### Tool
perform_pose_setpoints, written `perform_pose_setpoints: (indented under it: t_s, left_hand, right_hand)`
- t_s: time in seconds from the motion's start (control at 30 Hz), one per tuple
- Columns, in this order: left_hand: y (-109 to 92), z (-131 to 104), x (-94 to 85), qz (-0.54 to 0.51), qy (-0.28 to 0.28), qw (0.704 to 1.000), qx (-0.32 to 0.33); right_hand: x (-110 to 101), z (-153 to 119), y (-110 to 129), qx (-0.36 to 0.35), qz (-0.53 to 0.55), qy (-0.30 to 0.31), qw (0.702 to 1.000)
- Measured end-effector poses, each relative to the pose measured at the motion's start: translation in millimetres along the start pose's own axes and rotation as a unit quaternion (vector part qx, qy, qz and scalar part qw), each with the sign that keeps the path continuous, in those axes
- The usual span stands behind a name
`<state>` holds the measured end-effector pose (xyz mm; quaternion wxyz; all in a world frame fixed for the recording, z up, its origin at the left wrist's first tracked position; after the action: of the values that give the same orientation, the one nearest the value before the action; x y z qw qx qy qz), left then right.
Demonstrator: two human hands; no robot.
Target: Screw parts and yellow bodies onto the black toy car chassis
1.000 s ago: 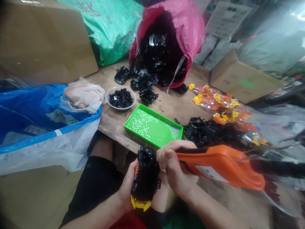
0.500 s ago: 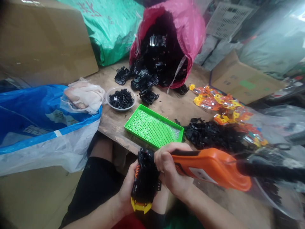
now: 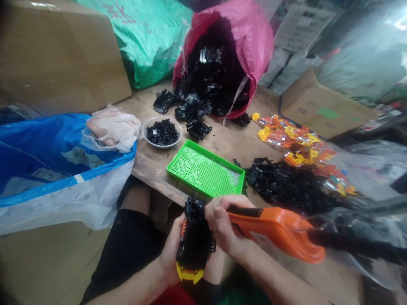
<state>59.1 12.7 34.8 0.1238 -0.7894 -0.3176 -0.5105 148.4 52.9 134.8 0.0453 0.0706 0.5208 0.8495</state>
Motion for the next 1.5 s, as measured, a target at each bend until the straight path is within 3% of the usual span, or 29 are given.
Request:
perform_pose_setpoints:
  t_s: [0.07, 0.2, 0.4, 0.53, 0.63, 0.73, 0.83, 0.97, 1.17, 1.27, 1.37, 1.43, 1.5]
  left_hand:
    - [0, 1, -0.6, 0.002, 0.01, 1.0, 0.003]
    - [0, 1, -4.3, 0.029, -0.023, 0.999, 0.002]
    - [-2, -1, -0.6, 0.029, -0.019, 0.999, -0.018]
    - [-6, -2, 2.2, 0.031, 0.001, 0.999, 0.008]
    - [-7, -1, -1.9, 0.047, 0.009, 0.999, 0.0]
    - [-8, 0, -6.1, 0.061, 0.025, 0.998, -0.006]
    - [-9, -1, -6.7, 0.068, 0.038, 0.997, -0.005]
    - [-10, -2, -6.2, 0.077, 0.041, 0.996, -0.011]
    - [-12, -6, -8.6, 0.088, 0.026, 0.996, -0.003]
    - [-13, -13, -5.6, 0.088, 0.016, 0.996, 0.015]
    - [-14, -25, 2.4, 0.098, 0.005, 0.994, 0.04]
    - [-17, -35, 9.2, 0.1, -0.022, 0.989, 0.104]
    - [-24, -43, 14.6, 0.121, -0.084, 0.974, 0.172]
  right_hand:
    - [-2, -2, -2, -0.005, -0.002, 0.021, 1.0]
    - [-3, -3, -5, 0.0, -0.01, 0.033, 0.999]
    - [-1, 2, -8, 0.028, 0.002, -0.052, 0.998]
    - [4, 3, -10, 0.042, 0.008, -0.048, 0.998]
    - [5, 7, -10, 0.071, -0.006, -0.081, 0.994]
    - [4, 16, -2, 0.085, -0.007, -0.115, 0.99]
    - [0, 27, 13, 0.07, -0.022, -0.105, 0.992]
    - [-15, 43, 41, 0.032, -0.134, -0.084, 0.987]
    - [-40, 57, 68, -0.028, -0.346, -0.059, 0.936]
    - [-51, 46, 65, -0.022, -0.384, -0.054, 0.922]
    - [-58, 12, 62, 0.017, -0.414, -0.084, 0.906]
    - [-55, -22, 56, 0.08, -0.382, -0.077, 0.917]
    - [-43, -56, 42, 0.162, -0.348, -0.039, 0.923]
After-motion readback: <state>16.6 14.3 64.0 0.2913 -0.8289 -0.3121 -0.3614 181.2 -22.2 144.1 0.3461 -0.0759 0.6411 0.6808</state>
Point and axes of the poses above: each hand's wrist, its own z-axis towards the middle knuckle, its own x-axis out of the palm, y = z × x, the point moved 3 cm from there along z, towards the middle knuckle, and after that the axes turned 5 degrees about -z, right-handed, at the moved point
